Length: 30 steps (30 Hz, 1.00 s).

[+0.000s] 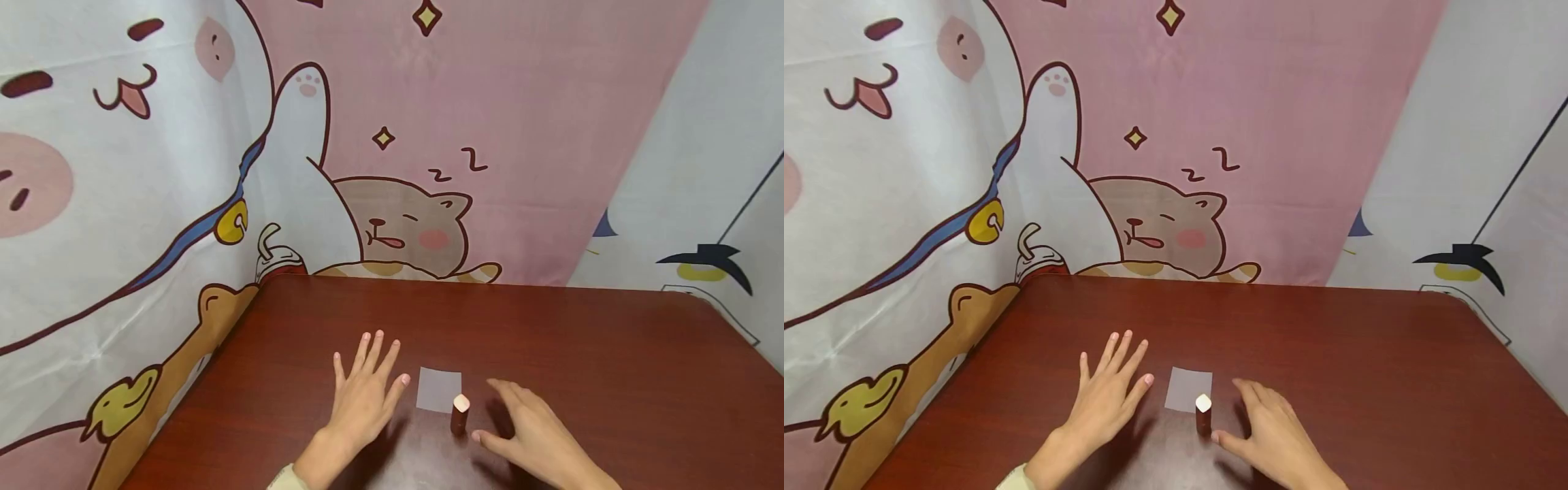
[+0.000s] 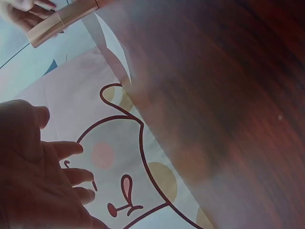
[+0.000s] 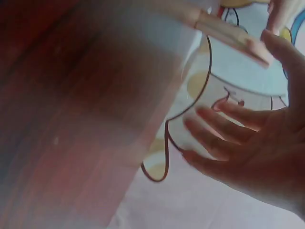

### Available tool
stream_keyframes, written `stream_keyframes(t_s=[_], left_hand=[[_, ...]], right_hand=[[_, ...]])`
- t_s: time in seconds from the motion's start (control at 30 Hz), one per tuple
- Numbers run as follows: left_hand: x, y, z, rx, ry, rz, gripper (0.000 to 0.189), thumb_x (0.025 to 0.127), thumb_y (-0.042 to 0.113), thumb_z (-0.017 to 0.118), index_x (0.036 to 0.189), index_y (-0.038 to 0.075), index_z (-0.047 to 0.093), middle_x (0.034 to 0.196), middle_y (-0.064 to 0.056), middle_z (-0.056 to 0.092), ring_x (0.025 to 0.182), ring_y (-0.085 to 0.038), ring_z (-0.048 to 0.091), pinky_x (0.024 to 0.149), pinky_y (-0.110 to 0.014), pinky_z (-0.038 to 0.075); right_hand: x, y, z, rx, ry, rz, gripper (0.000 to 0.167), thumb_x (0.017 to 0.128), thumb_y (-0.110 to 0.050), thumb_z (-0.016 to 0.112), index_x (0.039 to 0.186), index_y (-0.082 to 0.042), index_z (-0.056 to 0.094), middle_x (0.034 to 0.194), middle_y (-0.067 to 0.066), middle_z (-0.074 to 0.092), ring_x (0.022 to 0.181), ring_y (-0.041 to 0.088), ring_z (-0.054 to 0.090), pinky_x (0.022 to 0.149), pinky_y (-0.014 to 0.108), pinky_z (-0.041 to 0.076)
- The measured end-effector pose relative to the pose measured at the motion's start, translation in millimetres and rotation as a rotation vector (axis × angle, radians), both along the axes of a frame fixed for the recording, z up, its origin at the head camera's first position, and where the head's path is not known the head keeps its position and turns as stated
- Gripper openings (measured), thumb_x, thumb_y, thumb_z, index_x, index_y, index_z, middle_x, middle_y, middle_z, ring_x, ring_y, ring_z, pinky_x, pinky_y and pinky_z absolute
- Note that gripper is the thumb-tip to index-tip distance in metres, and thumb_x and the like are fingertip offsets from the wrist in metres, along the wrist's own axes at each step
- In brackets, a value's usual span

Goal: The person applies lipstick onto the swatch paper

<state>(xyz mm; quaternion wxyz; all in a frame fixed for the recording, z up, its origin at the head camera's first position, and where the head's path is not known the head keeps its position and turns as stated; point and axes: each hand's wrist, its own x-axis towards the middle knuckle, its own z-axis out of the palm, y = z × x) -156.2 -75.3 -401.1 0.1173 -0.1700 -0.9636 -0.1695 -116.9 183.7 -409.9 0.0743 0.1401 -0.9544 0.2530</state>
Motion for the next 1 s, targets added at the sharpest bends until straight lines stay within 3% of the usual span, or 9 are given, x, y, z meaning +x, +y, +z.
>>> stream_keyframes(t_s=[0.1, 0.23, 0.47, 0.8, 1.0], left_hand=[[1.4, -1.3, 1.9, 0.005, -0.002, -0.001, 0.057, 0.096, 0.052, 0.034, 0.146, 0.024, 0.032, 0.153, -0.005, 0.015, 0.14, -0.024, 0.004, 0.1, -0.068, 0.001], [0.8, -2.7, 6.2, 0.008, 0.02, -0.003, 0.057, 0.096, 0.051, 0.035, 0.146, 0.024, 0.031, 0.153, -0.004, 0.014, 0.14, -0.024, 0.001, 0.1, -0.068, 0.0], [4.4, -5.9, 5.4, 0.004, 0.017, -0.008, 0.058, 0.096, 0.054, 0.031, 0.145, 0.023, 0.035, 0.153, -0.005, 0.016, 0.14, -0.024, -0.005, 0.1, -0.067, -0.001], [7.8, -8.3, 2.1, 0.014, 0.005, -0.013, 0.057, 0.095, 0.051, 0.04, 0.145, 0.024, 0.033, 0.153, -0.005, 0.016, 0.14, -0.024, -0.004, 0.1, -0.067, -0.001], [6.8, -9.1, 2.2, 0.007, 0.035, -0.037, 0.063, 0.093, 0.055, 0.042, 0.147, 0.026, 0.029, 0.152, -0.003, 0.019, 0.14, -0.022, 0.002, 0.101, -0.067, 0.003]], right_hand=[[-1.6, -5.9, -4.0, -0.043, -0.09, 0.057, 0.06, 0.069, -0.048, 0.077, 0.108, -0.007, 0.059, 0.089, -0.004, 0.058, 0.074, 0.008, 0.055, 0.064, 0.03, 0.047], [-6.9, -10.6, -11.7, -0.105, -0.143, 0.137, 0.05, 0.071, -0.04, 0.078, 0.101, -0.007, 0.057, 0.07, -0.007, 0.048, 0.054, 0.001, 0.041, 0.048, 0.022, 0.037], [-13.4, -23.5, -19.9, -0.053, -0.11, 0.154, 0.041, 0.073, -0.034, 0.078, 0.096, -0.015, 0.05, 0.058, -0.011, 0.042, 0.046, 0.0, 0.037, 0.04, 0.022, 0.032], [-18.6, -30.6, -21.5, -0.13, -0.134, 0.187, 0.017, 0.078, -0.018, 0.073, 0.076, -0.018, 0.056, 0.053, -0.016, 0.047, 0.044, -0.002, 0.042, 0.04, 0.02, 0.036], [-11.6, -30.5, -11.8, -0.07, -0.033, 0.186, 0.016, 0.077, -0.018, 0.072, 0.076, -0.019, 0.056, 0.054, -0.018, 0.045, 0.045, -0.004, 0.04, 0.04, 0.019, 0.036]])
